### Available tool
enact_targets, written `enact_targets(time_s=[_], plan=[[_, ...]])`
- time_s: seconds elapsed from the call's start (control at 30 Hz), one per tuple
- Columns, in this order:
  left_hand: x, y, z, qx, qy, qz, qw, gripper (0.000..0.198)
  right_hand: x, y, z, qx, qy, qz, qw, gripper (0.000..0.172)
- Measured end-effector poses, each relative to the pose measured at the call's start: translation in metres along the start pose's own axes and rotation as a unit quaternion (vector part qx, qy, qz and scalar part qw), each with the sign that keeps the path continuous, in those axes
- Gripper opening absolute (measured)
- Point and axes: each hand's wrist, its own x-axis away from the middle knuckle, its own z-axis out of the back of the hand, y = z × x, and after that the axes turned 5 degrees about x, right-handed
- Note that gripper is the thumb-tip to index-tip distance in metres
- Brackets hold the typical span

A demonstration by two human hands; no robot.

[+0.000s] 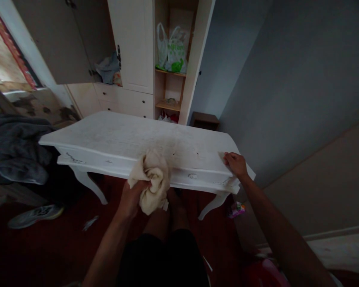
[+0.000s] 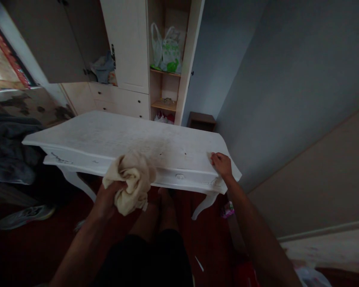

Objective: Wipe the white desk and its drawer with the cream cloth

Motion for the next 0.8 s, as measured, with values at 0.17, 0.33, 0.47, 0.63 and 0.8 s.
enact_targets(time_s=[0.17,0.33,0.47,0.63,0.8], plan=[[-0.046,0.033,-0.056,-0.117,-0.106,-0.166,0.973,0.026,0.0,0.001,-0.001,0.006,-0.001,0.006,1.0,0.041],[-0.107,0.014,-0.123,-0.315,-0.19,-0.356,0.859,0.042,0.0,0.001,-0.002,0.007,0.001,0.014,1.0,0.042],[-0.13,-0.024,-0.156,-0.478,-0.301,-0.402,0.721,0.055,0.001,-0.001,-0.001,0.001,0.003,0.012,1.0,0.042],[-0.132,-0.057,-0.175,-0.601,-0.345,-0.395,0.603,0.068,0.001,-0.004,0.0,0.008,0.0,0.013,1.0,0.042],[-0.135,-0.052,-0.177,-0.578,-0.352,-0.391,0.623,0.087,0.0,-0.001,-0.001,0.01,-0.006,0.023,1.0,0.044]])
